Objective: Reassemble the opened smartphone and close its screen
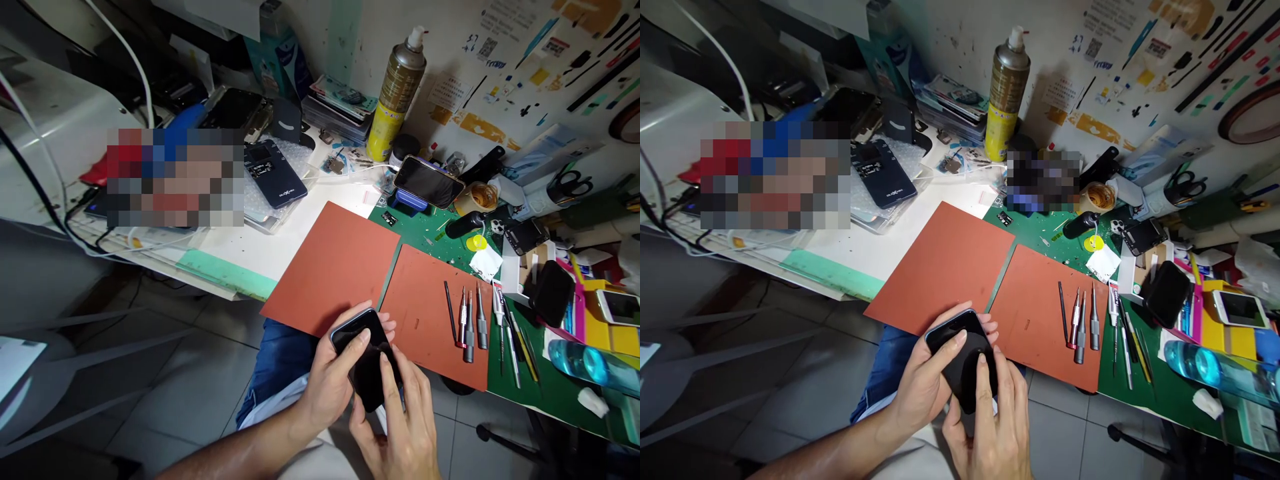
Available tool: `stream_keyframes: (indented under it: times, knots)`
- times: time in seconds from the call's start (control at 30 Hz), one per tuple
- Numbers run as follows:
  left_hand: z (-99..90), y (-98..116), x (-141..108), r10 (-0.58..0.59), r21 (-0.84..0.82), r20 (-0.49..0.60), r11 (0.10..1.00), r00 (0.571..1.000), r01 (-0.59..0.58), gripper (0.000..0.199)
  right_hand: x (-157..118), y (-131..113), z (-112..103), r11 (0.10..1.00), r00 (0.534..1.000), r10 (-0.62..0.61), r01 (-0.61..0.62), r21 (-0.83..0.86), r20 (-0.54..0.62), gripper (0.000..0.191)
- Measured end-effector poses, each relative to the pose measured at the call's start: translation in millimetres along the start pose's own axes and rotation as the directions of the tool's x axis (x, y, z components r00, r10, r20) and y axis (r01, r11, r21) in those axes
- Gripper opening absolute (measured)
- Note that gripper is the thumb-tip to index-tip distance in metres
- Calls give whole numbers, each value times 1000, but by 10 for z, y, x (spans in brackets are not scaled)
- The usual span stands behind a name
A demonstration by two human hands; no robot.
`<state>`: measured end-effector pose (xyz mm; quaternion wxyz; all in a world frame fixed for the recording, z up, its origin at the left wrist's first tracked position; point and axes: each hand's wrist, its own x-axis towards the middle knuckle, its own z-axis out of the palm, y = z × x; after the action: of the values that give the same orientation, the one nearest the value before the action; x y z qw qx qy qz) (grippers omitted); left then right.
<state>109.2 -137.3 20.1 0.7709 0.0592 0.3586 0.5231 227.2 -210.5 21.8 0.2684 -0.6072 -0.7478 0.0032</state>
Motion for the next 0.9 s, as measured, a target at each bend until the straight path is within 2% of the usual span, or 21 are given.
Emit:
stream_keyframes:
  times: [0.13,0.27,0.4,0.63,0.9]
  knots:
    - [4,3,4,12,24,-18,1000,1000,-11,40,4,38,-54,1000,997,-9,11,-18,71,53]
    - [8,-4,1,-3,35,-47,999,999,5,43,-1,48,-83,999,998,-24,25,-23,60,50]
    - [13,-13,-2,-20,35,-70,999,997,22,44,-3,20,-95,999,998,19,-17,-33,56,47]
    - [52,46,-11,-21,4,-1,1000,1000,21,37,36,17,-123,1000,999,-13,14,-27,32,45]
    - [18,8,-2,-34,-3,29,999,999,34,38,-15,40,-127,1000,1000,18,-17,-25,20,49]
